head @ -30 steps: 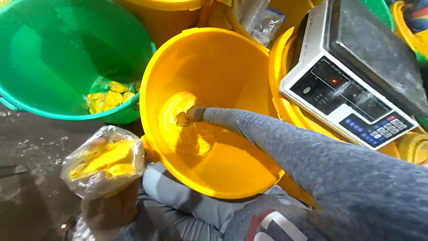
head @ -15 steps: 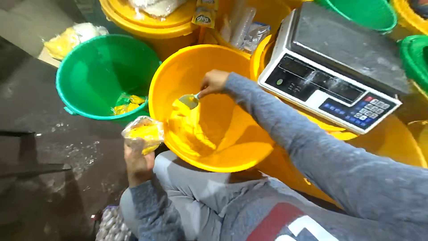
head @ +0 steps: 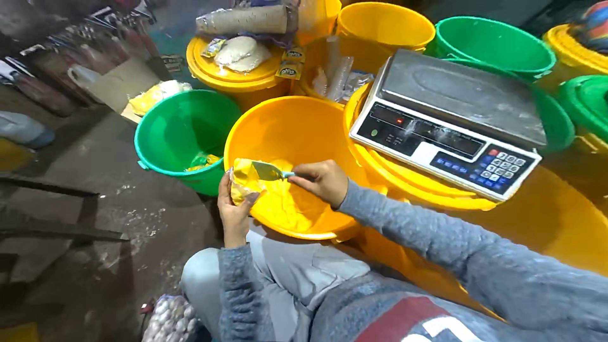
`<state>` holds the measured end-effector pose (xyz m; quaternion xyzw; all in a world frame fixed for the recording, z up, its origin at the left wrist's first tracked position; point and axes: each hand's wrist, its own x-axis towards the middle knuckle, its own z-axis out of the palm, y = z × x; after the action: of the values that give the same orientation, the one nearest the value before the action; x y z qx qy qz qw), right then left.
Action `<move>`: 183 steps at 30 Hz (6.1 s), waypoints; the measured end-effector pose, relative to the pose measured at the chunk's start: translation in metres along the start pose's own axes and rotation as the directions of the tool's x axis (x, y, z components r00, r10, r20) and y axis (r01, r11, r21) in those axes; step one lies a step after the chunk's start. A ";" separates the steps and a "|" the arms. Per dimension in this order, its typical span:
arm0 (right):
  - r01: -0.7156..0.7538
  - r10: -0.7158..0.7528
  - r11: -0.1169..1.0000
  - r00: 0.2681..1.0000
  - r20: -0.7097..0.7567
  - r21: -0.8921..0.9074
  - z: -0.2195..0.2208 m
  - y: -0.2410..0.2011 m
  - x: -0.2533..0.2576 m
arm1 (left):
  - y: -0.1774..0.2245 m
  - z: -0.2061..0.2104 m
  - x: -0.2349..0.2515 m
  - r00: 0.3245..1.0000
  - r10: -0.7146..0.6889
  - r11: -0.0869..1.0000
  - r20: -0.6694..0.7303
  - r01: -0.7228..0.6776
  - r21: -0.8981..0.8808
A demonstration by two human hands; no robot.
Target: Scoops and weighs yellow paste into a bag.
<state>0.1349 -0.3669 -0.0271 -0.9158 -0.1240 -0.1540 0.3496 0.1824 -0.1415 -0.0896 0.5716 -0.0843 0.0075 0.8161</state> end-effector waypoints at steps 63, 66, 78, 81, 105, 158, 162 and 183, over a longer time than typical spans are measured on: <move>0.612 -0.360 0.713 0.739 0.570 -0.343 -0.070 -0.043 0.070 | 0.016 0.000 0.000 0.927 -0.303 0.948 0.220 0.317 -0.027; 0.606 -0.416 0.715 0.770 0.484 -0.349 -0.080 -0.046 0.055 | 0.014 -0.001 -0.004 0.968 -0.241 0.962 0.065 0.247 -0.113; -0.194 0.138 0.956 0.960 0.245 0.221 -0.056 0.001 0.015 | 0.014 -0.011 -0.013 0.981 -0.187 0.929 0.044 0.191 -0.318; -0.094 0.087 0.995 0.981 0.173 0.032 -0.053 -0.001 0.007 | 0.013 -0.014 -0.013 0.981 -0.155 0.944 0.116 0.182 -0.276; 0.227 -0.003 0.901 0.855 0.519 -0.369 -0.100 -0.018 0.107 | 0.026 -0.050 0.039 0.992 -0.125 0.972 -0.027 0.117 -0.202; -0.207 0.641 0.766 0.174 0.747 -0.609 0.195 0.198 0.007 | 0.028 -0.086 0.014 0.981 -0.187 0.927 -0.052 0.158 -0.341; -0.140 0.546 0.838 0.176 0.819 -0.528 0.229 0.222 -0.019 | 0.023 -0.088 0.019 0.979 -0.191 0.935 -0.070 0.160 -0.316; -0.454 0.521 0.811 0.275 0.808 -0.369 0.182 0.257 0.050 | 0.024 -0.067 0.021 0.966 -0.178 0.885 -0.188 0.074 -0.460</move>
<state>0.3025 -0.4239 -0.2920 -0.8597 0.0046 0.4551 0.2319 0.2096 -0.0723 -0.0862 0.3676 0.0467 -0.0008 0.9288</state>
